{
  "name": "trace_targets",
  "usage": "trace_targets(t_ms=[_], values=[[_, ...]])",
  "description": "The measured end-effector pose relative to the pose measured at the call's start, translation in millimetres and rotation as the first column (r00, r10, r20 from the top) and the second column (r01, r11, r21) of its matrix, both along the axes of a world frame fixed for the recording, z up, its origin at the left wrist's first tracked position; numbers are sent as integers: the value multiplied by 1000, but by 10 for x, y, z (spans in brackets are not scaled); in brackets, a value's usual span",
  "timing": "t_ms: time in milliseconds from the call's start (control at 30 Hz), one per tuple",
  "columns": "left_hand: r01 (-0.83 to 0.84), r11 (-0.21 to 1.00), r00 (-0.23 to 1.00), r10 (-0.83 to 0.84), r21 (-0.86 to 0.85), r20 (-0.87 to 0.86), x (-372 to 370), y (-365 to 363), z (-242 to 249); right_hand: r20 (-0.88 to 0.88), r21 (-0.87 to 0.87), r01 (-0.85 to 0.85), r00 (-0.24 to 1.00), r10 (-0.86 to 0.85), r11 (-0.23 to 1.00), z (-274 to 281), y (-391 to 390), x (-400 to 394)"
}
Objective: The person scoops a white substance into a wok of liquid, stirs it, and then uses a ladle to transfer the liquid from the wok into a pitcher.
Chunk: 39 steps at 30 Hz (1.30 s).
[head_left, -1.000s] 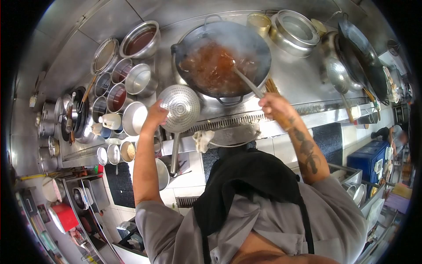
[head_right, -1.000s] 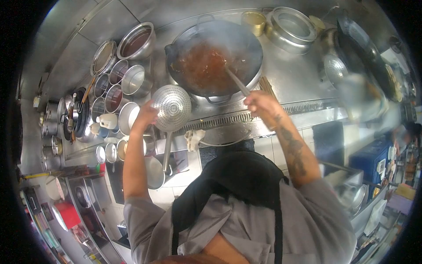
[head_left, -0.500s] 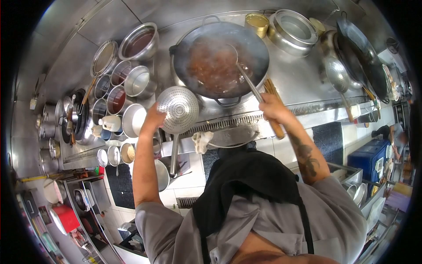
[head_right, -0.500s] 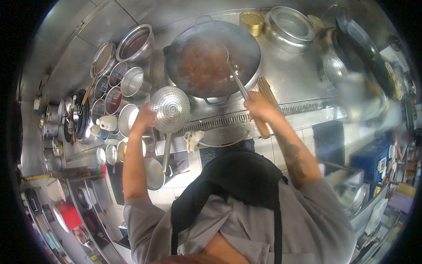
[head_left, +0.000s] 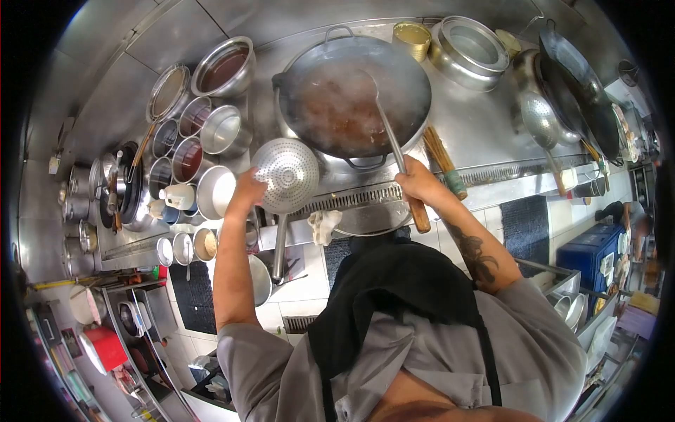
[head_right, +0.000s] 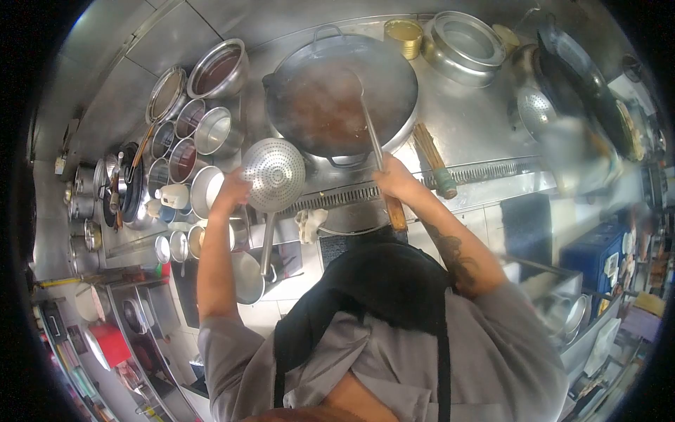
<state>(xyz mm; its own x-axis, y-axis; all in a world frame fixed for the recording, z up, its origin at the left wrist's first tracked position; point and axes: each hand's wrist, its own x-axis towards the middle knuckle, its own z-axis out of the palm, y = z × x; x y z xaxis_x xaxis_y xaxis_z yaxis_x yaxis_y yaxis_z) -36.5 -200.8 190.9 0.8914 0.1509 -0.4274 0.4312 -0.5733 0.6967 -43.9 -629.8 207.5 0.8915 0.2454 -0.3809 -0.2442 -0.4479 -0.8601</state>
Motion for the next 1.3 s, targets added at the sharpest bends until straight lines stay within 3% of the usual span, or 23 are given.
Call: trace_targets(t_ms=[100,133,167,233,333,400,467,500,533,600,667,700,733,833,900,967,1033,1067,1100,1167,1233,1267,1300], values=[[-12,999,1000,11,40,11,-5,-42,51,-384,286,208,919,-87,935,135,-315,128],[-8,999,1000,7,45,16,-7,-42,51,-542,520,415,836,-87,747,304,-421,122],[1,999,1000,-2,45,20,-12,-14,26,-556,555,362,831,11,749,309,-565,213],[23,999,999,-25,48,30,-5,53,-18,-358,148,215,921,-151,965,393,-435,154],[22,998,1000,-23,61,15,-12,19,-23,119,-119,-26,992,40,993,135,-72,-15],[0,999,997,-4,46,72,-61,-37,-8,21,-18,-9,1000,9,1000,65,-55,-17],[-6,999,996,2,47,90,-68,-34,-5,-279,260,99,960,-24,960,50,-325,116],[0,998,997,-4,55,80,-59,-9,-23,-433,379,183,902,-1,907,-129,-594,257],[5,998,998,-9,63,70,-59,4,-23,-443,586,330,895,-48,740,135,-628,163],[3,993,999,-8,119,41,-71,24,6,-247,232,152,965,-93,961,268,-477,129],[-1,989,1000,-2,146,23,-82,44,7,-13,-176,38,999,-41,984,253,-199,43],[-6,989,1000,3,145,19,-81,62,-20,187,-196,40,982,-2,980,2,-129,-25],[-10,989,1000,7,144,17,-72,65,-19,166,-128,31,986,-9,991,-43,-88,-51],[2,995,1000,-4,104,19,-77,92,-14,-263,214,246,947,-186,945,114,-268,31],[-20,996,999,17,83,34,-98,101,-7,-387,492,308,915,-112,815,312,-572,86],[-19,996,999,16,91,32,-112,92,17,-225,145,188,962,-152,972,141,-516,171],[13,992,1000,-14,127,9,-101,44,75,-8,-104,56,998,-57,993,295,-197,14],[4,993,1000,-6,121,15,-89,9,78,260,-266,-7,962,79,964,-150,-178,34],[-6,993,1000,4,117,22,-83,-27,81,247,-235,-16,966,75,972,-196,-110,5],[-3,992,1000,0,126,25,-72,-26,87,-97,88,74,993,-66,993,205,-106,-29],[27,988,999,-29,149,14,-53,2,66,-423,283,201,903,-66,938,44,-585,224],[19,990,1000,-20,143,4,-56,11,67,-411,490,273,910,-58,828,121,-685,200],[11,990,1000,-10,138,-5,-56,17,81,-301,347,183,951,-75,920,172,-628,188]])
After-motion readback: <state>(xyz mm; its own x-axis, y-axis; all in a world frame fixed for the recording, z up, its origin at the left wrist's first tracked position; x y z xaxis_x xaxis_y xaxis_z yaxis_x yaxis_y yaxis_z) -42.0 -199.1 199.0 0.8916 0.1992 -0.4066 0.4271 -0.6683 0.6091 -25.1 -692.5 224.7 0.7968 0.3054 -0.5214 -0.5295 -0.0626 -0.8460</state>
